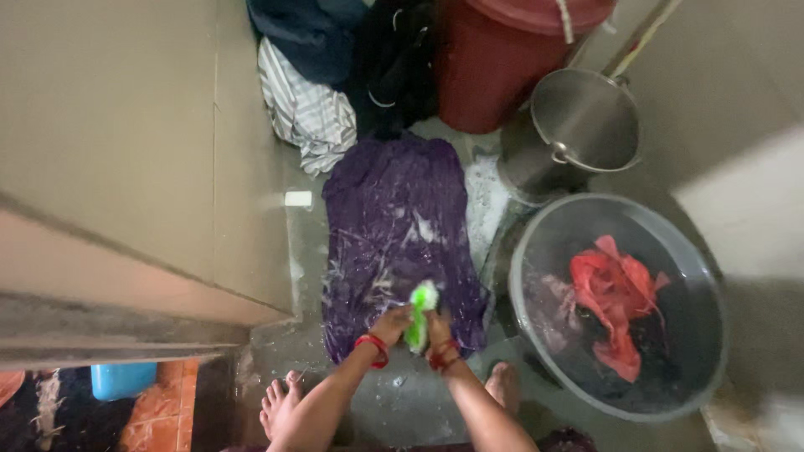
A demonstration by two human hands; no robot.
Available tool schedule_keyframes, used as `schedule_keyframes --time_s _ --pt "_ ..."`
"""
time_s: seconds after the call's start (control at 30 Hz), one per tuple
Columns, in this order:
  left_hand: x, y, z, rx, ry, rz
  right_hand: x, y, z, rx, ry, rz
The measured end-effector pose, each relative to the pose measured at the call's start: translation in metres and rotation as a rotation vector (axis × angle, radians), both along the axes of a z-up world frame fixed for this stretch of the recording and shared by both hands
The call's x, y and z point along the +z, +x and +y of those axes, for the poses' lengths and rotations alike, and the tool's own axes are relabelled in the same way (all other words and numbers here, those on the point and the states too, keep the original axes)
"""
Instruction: The person hand-washes a purple garment on a wet tiled floor using a bar of soap and a scrub brush. They scrub the fabric, rinse it under running water from a tap, and wring it out before placing it into a basin.
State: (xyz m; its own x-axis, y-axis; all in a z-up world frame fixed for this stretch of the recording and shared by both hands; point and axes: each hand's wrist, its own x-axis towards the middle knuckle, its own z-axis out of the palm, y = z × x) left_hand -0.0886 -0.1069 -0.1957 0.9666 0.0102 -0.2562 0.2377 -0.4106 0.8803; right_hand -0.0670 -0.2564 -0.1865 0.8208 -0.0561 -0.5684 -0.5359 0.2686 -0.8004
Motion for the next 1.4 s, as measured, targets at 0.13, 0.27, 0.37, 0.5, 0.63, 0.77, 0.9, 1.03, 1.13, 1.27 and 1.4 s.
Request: schedule_keyframes --time_s 0.13,0.27,0.37,0.5,0.63,0.77,0.9,1.03,1.13,1.27,1.4 --pt "-0.003 -0.011 0.047 -0.209 0.842 0.006 -0.03 -0.009 -0.016 0.083 -1.108 -0.14" --pt "0.01 0.024 0.097 -0.322 0.84 0.236 -0.054 0.05 -0.025 0.361 -1.645 -0.183" --pt "0.005 0.089 0.125 -0.199 0.807 0.299 -0.053 0.165 -0.04 0.481 -1.726 -0.508" --pt "-0.008 0.16 0.132 -0.171 0.858 0.221 -0.046 0.257 -0.046 0.499 -1.501 -0.38" --pt "-0.001 0.138 0.119 -0.484 0.973 0.153 -0.039 0.219 -0.031 0.65 -1.49 -0.586" --pt "-0.009 0.044 0.106 -0.751 0.749 0.027 -0.043 0.177 -0.05 0.75 -1.605 -0.803" --pt "-0.033 0.013 0.094 -0.927 0.841 0.063 -0.018 0.161 -0.011 0.628 -1.443 -0.201" --pt "-0.061 0.004 0.114 -0.932 0.854 -0.141 0.001 0.108 0.07 0.801 -1.498 -1.149" --pt "-0.083 -0.033 0.151 -0.885 0.716 -0.204 -0.003 0.1 0.057 1.056 -1.178 -0.908" --pt "-0.115 -0.047 0.161 -0.813 0.545 -0.079 0.002 0.162 -0.006 0.69 -1.485 -0.609" --pt "-0.121 -0.038 0.152 -0.787 0.605 -0.26 0.028 0.144 0.017 0.236 0.169 -0.906"
